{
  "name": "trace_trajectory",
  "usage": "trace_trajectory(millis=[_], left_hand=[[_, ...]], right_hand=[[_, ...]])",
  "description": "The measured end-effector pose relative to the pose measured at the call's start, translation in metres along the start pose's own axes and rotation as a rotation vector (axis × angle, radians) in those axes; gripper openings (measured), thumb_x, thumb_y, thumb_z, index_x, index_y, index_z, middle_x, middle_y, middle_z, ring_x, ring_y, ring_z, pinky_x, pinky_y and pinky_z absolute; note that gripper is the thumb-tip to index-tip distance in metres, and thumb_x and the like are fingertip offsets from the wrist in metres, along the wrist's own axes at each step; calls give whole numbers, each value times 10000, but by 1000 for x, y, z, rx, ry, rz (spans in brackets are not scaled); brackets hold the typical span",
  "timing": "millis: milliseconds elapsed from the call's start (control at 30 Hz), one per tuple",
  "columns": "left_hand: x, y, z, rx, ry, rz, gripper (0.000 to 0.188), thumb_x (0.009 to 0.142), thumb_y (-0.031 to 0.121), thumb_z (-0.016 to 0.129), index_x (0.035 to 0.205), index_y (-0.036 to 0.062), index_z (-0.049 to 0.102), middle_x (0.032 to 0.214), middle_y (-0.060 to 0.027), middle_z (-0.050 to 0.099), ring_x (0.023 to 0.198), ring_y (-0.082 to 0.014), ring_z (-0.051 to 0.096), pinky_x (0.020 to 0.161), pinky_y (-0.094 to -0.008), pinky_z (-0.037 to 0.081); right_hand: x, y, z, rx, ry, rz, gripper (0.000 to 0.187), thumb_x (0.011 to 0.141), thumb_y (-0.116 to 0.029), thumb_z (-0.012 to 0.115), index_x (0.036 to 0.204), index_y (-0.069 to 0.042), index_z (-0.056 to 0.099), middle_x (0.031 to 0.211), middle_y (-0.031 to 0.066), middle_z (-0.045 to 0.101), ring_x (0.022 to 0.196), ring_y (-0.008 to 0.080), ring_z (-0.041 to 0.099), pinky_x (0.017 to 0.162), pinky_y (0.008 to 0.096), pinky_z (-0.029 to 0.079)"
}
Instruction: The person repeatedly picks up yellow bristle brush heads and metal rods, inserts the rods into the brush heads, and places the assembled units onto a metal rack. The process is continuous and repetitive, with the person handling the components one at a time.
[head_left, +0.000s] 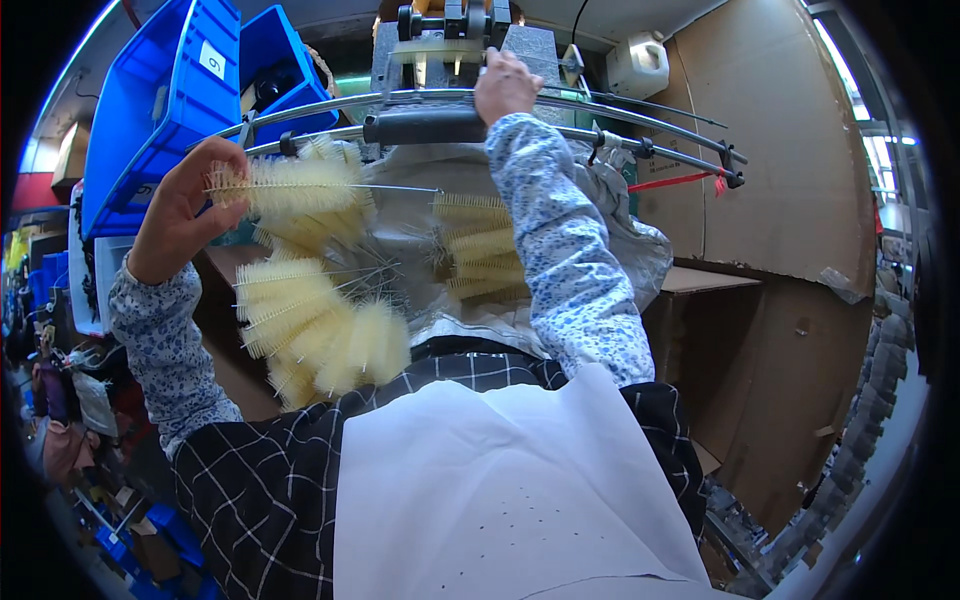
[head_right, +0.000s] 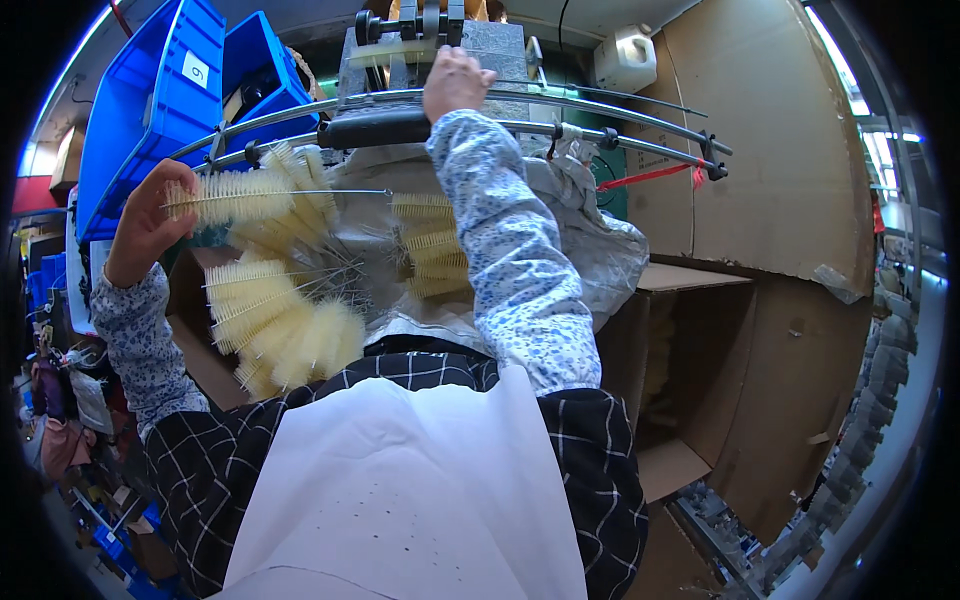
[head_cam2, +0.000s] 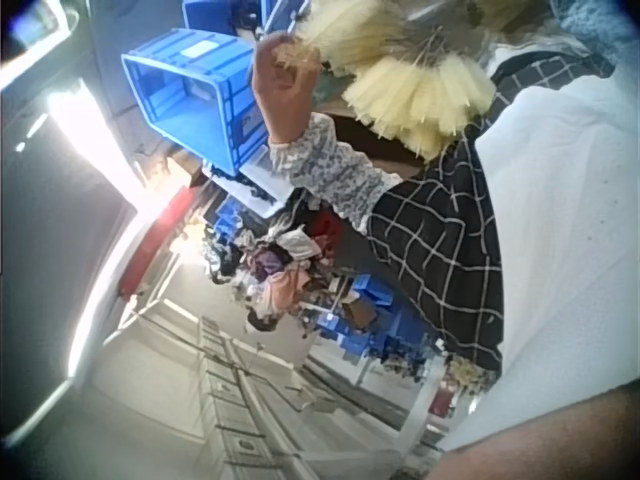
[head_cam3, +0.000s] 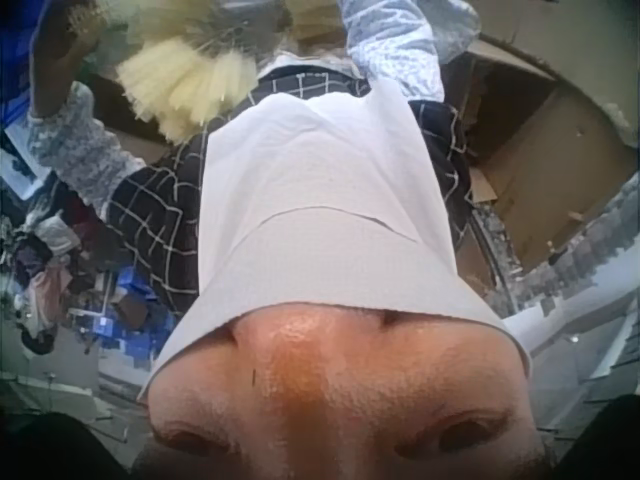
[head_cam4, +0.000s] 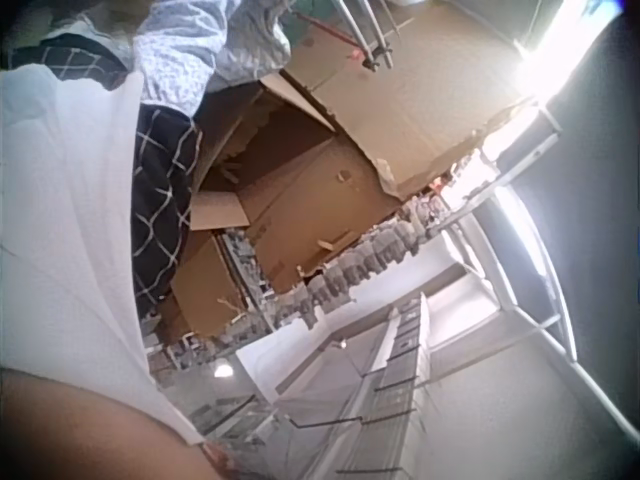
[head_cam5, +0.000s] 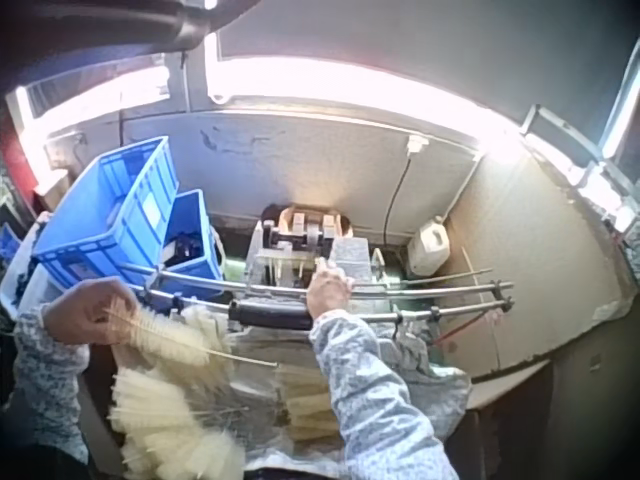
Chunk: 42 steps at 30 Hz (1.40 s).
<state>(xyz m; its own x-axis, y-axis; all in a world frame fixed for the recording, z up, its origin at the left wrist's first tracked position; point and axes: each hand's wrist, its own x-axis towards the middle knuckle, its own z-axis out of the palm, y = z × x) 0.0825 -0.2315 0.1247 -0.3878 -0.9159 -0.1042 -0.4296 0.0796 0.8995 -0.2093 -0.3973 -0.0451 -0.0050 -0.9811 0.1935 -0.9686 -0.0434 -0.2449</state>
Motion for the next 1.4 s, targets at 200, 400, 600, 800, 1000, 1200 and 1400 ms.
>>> trace_trajectory(millis=[200, 400, 600, 800, 1000, 1200, 1400], left_hand=[[7, 5, 8, 72, -16, 5, 273, 704, 33, 544, 963, 53, 461, 895, -10, 440, 857, -89, 440, 800, -238, 352], [2, -2, 3, 19, 30, -2, 267, 693, 31, 549, 946, 46, 466, 885, -11, 444, 846, -91, 436, 800, -239, 347], [1, -11, -2, -17, 14, -3, 280, 732, 41, 552, 997, 39, 460, 895, -10, 449, 737, -64, 445, 637, -203, 403], [17, -17, 0, -126, -105, 159, 294, 809, 66, 521, 1092, 63, 442, 928, -27, 460, 698, -75, 480, 587, -198, 449], [18, -15, 17, -129, -168, 241, 272, 810, 116, 559, 1064, 77, 471, 938, -33, 460, 779, -98, 500, 636, -212, 481], [32, -13, 31, -143, -252, 287, 253, 803, 116, 571, 1034, 60, 484, 921, -42, 465, 769, -99, 504, 626, -219, 487], [18, -8, 22, -204, -238, 166, 279, 763, 143, 589, 998, 47, 472, 897, -40, 468, 698, -84, 523, 591, -211, 479]], right_hand=[[0, 4, 1, 24, 38, -27, 275, 769, -145, 494, 1034, -99, 550, 1013, 57, 557, 959, 228, 533, 815, 414, 362], [4, 69, -19, -33, 59, -23, 277, 761, -142, 497, 1028, -115, 564, 1034, 50, 552, 969, 217, 531, 816, 413, 363], [28, 148, -25, 71, 16, -83, 280, 767, -207, 502, 1028, -152, 587, 999, 81, 578, 938, 251, 547, 820, 401, 411], [56, 171, -43, -177, -84, -82, 289, 826, -320, 449, 1067, -208, 562, 1055, 114, 549, 984, 291, 505, 869, 359, 384], [24, 182, -80, 130, -249, -278, 268, 816, -158, 440, 1050, -190, 567, 921, 133, 587, 849, 278, 553, 768, 349, 429], [26, 192, -78, 204, -209, -106, 348, 794, -115, 405, 1065, -291, 538, 878, 143, 594, 835, 290, 574, 757, 368, 442], [60, 222, -65, -65, 25, -277, 284, 800, -147, 438, 1008, -300, 555, 778, 130, 556, 772, 290, 555, 719, 370, 445]])
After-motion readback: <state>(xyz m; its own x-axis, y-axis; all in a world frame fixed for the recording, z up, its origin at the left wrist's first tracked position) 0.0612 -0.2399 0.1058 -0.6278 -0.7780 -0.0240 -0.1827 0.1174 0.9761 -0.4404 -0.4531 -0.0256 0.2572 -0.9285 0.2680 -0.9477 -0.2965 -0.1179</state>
